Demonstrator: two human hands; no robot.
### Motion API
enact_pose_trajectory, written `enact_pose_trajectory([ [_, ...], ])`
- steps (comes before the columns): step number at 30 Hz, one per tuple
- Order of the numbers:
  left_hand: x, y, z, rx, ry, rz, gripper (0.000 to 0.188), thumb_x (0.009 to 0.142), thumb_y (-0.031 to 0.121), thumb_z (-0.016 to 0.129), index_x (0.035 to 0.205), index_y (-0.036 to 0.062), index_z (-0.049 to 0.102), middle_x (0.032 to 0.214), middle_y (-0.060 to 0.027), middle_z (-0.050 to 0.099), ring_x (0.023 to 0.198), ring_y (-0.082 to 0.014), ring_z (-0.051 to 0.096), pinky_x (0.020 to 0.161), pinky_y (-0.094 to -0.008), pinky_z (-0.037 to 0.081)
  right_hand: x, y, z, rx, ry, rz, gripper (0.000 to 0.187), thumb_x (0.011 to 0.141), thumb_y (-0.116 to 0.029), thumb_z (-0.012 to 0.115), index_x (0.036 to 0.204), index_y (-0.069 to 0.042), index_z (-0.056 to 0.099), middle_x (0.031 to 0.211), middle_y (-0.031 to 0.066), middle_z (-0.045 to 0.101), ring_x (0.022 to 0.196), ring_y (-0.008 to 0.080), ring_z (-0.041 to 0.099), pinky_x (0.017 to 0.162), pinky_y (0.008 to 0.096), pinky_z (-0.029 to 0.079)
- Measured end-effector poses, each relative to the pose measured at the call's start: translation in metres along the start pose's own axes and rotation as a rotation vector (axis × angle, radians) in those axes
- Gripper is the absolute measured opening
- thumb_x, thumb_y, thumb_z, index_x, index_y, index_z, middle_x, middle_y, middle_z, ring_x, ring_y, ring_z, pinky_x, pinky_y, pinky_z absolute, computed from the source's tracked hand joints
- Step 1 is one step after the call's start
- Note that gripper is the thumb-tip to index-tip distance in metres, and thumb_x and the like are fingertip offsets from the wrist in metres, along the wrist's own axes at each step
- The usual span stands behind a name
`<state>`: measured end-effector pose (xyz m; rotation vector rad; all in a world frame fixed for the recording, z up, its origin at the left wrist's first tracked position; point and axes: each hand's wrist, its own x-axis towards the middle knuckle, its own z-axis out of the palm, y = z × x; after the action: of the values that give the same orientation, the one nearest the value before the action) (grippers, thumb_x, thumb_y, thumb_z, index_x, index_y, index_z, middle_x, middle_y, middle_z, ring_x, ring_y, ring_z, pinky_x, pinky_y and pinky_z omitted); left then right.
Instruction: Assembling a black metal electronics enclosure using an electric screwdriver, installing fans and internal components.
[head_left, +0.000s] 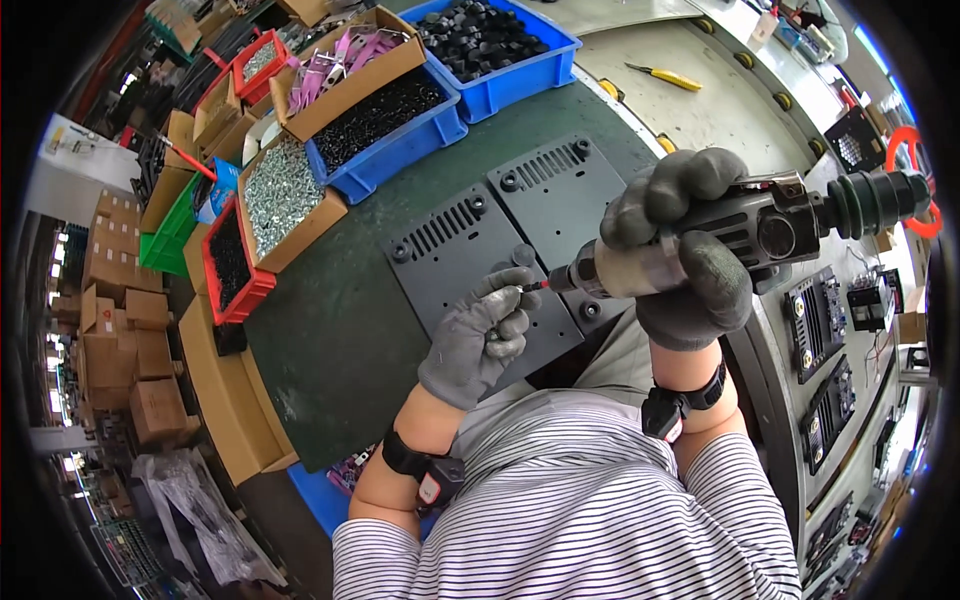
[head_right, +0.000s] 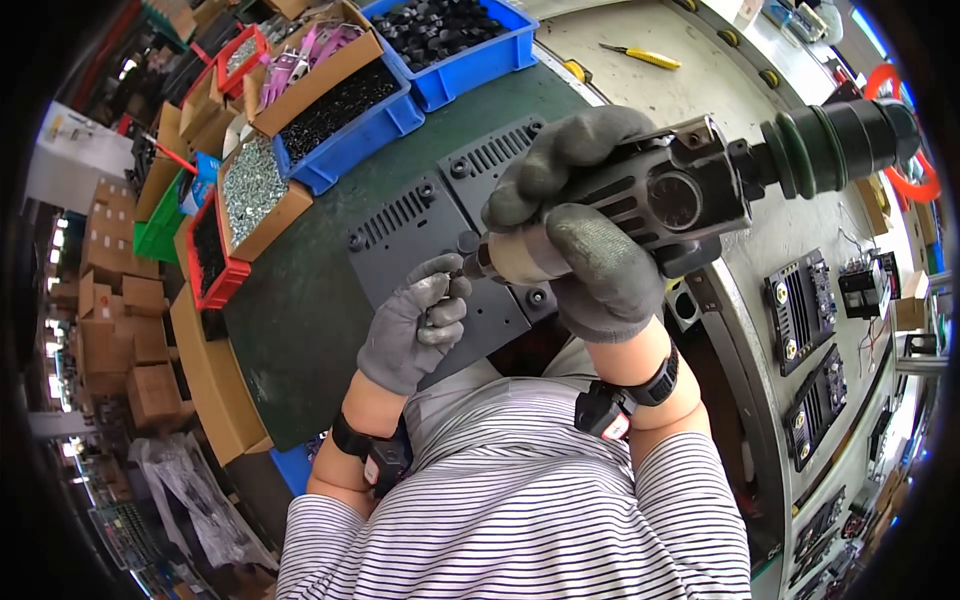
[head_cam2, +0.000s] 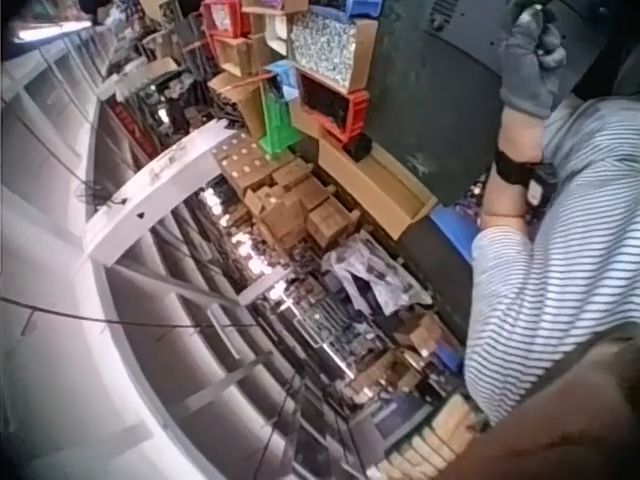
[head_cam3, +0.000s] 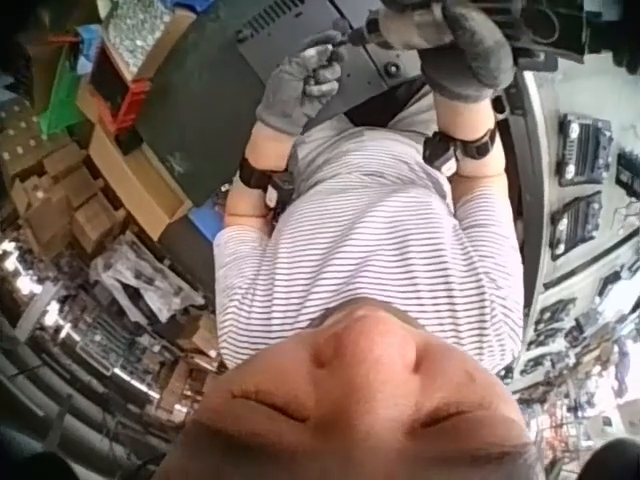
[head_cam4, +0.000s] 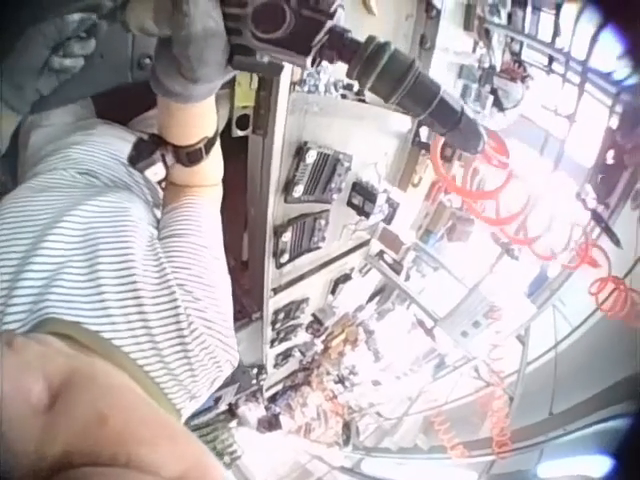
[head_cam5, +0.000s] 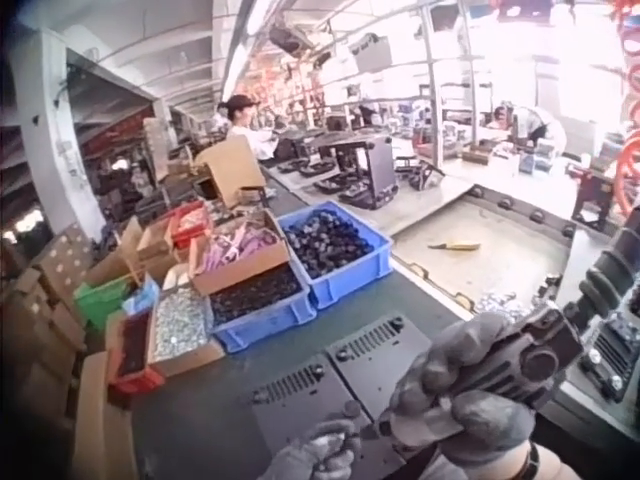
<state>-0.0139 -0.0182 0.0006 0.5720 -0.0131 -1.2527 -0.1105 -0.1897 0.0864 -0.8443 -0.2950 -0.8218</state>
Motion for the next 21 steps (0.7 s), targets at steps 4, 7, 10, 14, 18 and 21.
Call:
enact_pose_trajectory([
  [4, -0.003, 0.001, 0.003, -0.041, -0.030, -0.066, 0.020, 0.093, 0.010, 0.047, 0.109, 0.0024, 0.056, 0.089, -0.0082, 0.059, 0.056, -0.0026, 0.038, 0.042, -0.0126, 0.032, 0.000, 0.003, 0.001, -0.021, -0.012, -0.022, 0.040, 0.072, -0.008, 0.068, 0.107, -0.007, 0.049, 0.089, 0.0078, 0.053, 0.078, 0.0221, 0.061, 0.067, 0.0357, 0.054],
  [7, -0.002, -0.001, 0.002, -0.070, -0.027, -0.086, 0.021, 0.093, 0.008, 0.045, 0.110, 0.0010, 0.056, 0.088, -0.0081, 0.059, 0.055, -0.0027, 0.038, 0.041, -0.0129, 0.032, -0.002, 0.002, 0.003, -0.110, -0.028, 0.007, 0.037, 0.069, -0.015, 0.065, 0.098, -0.012, 0.042, 0.082, 0.0047, 0.044, 0.062, 0.0155, 0.050, 0.054, 0.0295, 0.045],
  [10, 0.000, -0.004, 0.000, -0.150, -0.120, -0.131, 0.023, 0.090, 0.006, 0.046, 0.109, -0.0008, 0.056, 0.089, -0.0094, 0.061, 0.057, -0.0053, 0.041, 0.043, -0.0141, 0.034, 0.000, 0.001, 0.001, -0.093, -0.107, -0.023, 0.034, 0.069, -0.015, 0.066, 0.092, -0.013, 0.040, 0.079, 0.0035, 0.043, 0.055, 0.0127, 0.048, 0.047, 0.0257, 0.043],
  [14, 0.001, -0.007, -0.002, -0.209, -0.137, -0.178, 0.022, 0.089, 0.007, 0.046, 0.108, -0.0004, 0.056, 0.085, -0.0087, 0.059, 0.057, -0.0054, 0.041, 0.043, -0.0143, 0.034, 0.000, -0.001, -0.007, -0.022, -0.111, -0.046, 0.033, 0.070, -0.016, 0.066, 0.088, -0.013, 0.039, 0.076, 0.0022, 0.042, 0.054, 0.0104, 0.047, 0.047, 0.0243, 0.043],
  [18, -0.002, -0.008, 0.001, -0.191, -0.204, -0.232, 0.024, 0.088, 0.010, 0.047, 0.108, 0.0000, 0.056, 0.081, -0.0080, 0.056, 0.056, -0.0060, 0.040, 0.042, -0.0151, 0.035, -0.010, -0.005, -0.018, 0.081, 0.108, 0.006, 0.030, 0.074, -0.017, 0.061, 0.094, -0.011, 0.041, 0.080, 0.0019, 0.041, 0.065, 0.0110, 0.045, 0.056, 0.0247, 0.040],
  [21, -0.003, -0.010, 0.007, -0.126, -0.254, -0.239, 0.025, 0.088, 0.011, 0.047, 0.109, 0.0001, 0.055, 0.080, -0.0073, 0.055, 0.056, -0.0065, 0.040, 0.043, -0.0156, 0.036, -0.012, -0.003, -0.033, 0.263, 0.129, 0.051, 0.038, 0.073, -0.017, 0.061, 0.109, -0.008, 0.048, 0.089, 0.0054, 0.051, 0.076, 0.0184, 0.052, 0.069, 0.0325, 0.045],
])
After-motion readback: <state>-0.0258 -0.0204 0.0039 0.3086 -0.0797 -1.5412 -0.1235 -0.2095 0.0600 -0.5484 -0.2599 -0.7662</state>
